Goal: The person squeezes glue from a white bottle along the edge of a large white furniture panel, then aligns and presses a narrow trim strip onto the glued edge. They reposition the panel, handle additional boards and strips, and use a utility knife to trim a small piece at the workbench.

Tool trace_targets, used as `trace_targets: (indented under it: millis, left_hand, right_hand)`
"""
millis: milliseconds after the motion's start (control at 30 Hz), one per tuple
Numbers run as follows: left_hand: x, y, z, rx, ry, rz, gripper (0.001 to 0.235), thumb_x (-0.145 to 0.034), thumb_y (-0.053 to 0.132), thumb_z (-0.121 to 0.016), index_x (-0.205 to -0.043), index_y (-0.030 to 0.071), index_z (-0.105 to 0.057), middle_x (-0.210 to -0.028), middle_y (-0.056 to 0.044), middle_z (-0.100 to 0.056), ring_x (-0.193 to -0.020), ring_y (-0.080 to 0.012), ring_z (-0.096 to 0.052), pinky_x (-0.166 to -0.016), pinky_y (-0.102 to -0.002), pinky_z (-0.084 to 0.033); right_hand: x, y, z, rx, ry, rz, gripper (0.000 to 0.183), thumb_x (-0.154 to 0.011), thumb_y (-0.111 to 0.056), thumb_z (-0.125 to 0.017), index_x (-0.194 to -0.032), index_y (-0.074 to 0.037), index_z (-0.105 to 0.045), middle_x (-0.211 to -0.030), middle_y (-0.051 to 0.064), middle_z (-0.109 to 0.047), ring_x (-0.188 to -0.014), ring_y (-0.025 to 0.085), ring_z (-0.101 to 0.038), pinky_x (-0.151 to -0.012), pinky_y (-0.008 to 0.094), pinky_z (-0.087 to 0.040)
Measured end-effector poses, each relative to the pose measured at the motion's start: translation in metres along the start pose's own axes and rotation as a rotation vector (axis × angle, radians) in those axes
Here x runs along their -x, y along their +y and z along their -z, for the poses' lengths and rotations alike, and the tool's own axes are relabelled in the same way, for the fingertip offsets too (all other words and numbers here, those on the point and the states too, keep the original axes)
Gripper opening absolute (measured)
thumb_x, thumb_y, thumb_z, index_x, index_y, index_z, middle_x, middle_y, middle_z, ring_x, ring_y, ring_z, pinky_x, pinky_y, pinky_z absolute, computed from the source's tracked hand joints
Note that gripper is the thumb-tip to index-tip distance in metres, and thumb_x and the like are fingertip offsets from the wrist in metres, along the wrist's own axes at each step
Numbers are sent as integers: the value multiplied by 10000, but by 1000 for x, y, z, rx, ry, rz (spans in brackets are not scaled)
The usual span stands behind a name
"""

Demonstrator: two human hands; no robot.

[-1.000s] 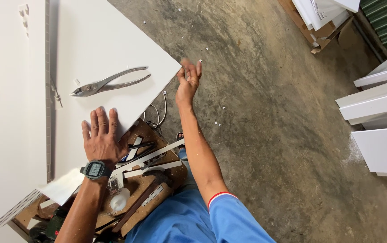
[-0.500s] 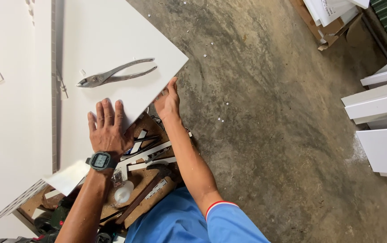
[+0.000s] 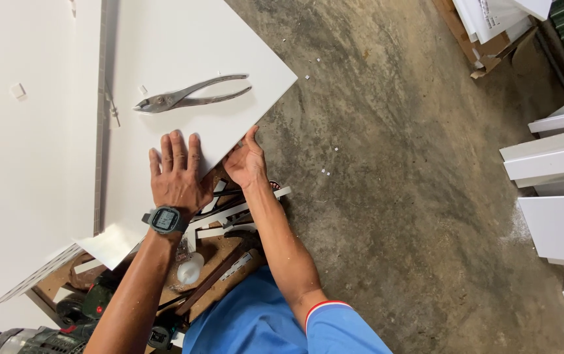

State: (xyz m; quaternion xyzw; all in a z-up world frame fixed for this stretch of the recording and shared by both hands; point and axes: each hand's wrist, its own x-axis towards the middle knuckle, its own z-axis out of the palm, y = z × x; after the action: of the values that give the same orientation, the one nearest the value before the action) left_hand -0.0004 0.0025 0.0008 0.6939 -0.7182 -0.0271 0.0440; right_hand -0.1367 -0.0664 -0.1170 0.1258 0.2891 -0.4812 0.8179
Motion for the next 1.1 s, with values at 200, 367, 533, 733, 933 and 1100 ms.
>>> trace_targets:
  millis: [200,367,533,733,933,1100]
  left_hand:
    - [-1,-1,-2,15,-21,12,887,-878,525,-674,-1576,61,-384,-1585,-336,-371,-1478,-486,-345,-1176,-657,-258]
    - [-2,-3,-17,-36,-50,23,901,-881,531,-655,-1594,69,-356,-1593,-324,-343,-1480,-481,-328,-1181,-642,-241]
    - [0,3,-4,-22,-17,71,878,-921,548,-638,-1592,64,-344,-1599,-323,-311,-1478,-482,-311,-1187,-632,-223]
    - [0,9,-4,-77,-108,186,969,-786,519,-720,-1587,104,-364,-1609,-246,-360,-1461,-400,-351,-1200,-538,-261]
    - [19,73,27,-99,71,470,852,-829,470,-766,-1542,130,-445,-1577,-183,-445,-1470,-337,-422,-1235,-555,-263]
    - [49,141,-52,123,747,1311,910,-848,429,-753,-1586,109,-329,-1652,-208,-328,-1559,-343,-298,-1254,-510,-178]
  right_hand:
    - [10,10,5,70,15,-50,733,-834,-639,-694,-1293,-78,-586,-1226,54,-636,-1206,243,-558,-1088,462,-439]
    - [14,14,5,150,62,-66,708,-853,-647,-644,-1307,-108,-585,-1219,85,-634,-1163,263,-568,-1018,476,-441]
    - [28,1,18,391,-100,-91,736,-942,-606,-698,-1501,-165,-509,-1239,103,-563,-1099,287,-512,-949,504,-398]
    - [50,-87,-27,1694,-9,1173,1208,-767,-435,-931,-1593,-37,-145,-1605,279,-194,-1487,427,-203,-1116,656,-247]
    - [32,-122,-90,2324,-1170,1351,920,-686,-456,-905,-1432,-71,-529,-1440,161,-536,-1367,326,-451,-1128,573,-326]
    - [3,-97,-103,2243,-1620,1298,687,-838,-501,-825,-1221,32,-623,-1082,174,-641,-939,294,-613,-775,432,-503]
